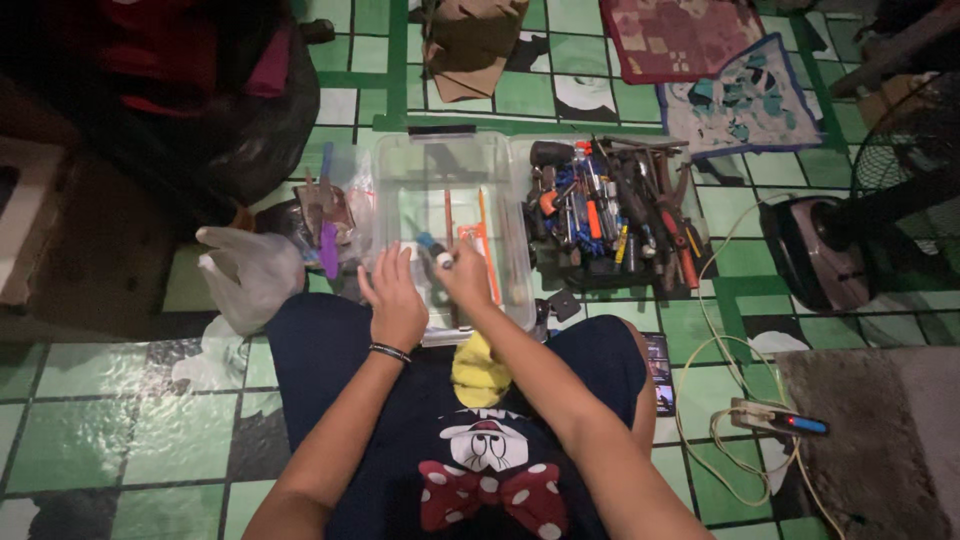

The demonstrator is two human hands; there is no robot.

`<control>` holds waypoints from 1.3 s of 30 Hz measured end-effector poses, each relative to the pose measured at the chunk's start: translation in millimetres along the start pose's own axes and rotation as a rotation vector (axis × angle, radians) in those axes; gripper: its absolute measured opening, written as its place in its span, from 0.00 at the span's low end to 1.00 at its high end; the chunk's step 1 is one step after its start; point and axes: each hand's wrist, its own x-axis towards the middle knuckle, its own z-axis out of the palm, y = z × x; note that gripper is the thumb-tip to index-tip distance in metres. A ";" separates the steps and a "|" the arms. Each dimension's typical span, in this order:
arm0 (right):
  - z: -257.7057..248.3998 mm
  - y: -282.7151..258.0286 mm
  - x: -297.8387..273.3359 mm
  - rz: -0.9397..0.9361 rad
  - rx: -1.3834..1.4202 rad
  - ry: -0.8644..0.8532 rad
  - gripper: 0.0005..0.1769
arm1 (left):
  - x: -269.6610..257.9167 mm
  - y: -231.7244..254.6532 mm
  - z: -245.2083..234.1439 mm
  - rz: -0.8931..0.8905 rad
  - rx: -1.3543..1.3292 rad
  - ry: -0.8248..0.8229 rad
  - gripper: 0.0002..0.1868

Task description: The person sits on a tiled floor and sorts tools and small parts from a clear plastic bin into a black toolbox. They handle pliers, screwdrivers, and small hardware, placing items into the toolbox and occasionally using a plastic bag to group small pieces.

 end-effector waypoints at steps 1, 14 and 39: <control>9.9 5.5 1.2 0.046 -0.048 -0.063 0.23 | -0.7 -1.4 -0.1 0.002 -0.017 -0.021 0.38; 97.4 49.0 4.7 -0.505 -0.487 -0.591 0.37 | -2.0 -7.9 17.9 0.084 -0.015 -0.024 0.36; -306.9 70.3 40.9 -0.118 -0.649 0.528 0.23 | 0.9 5.1 9.8 0.077 0.045 -0.031 0.31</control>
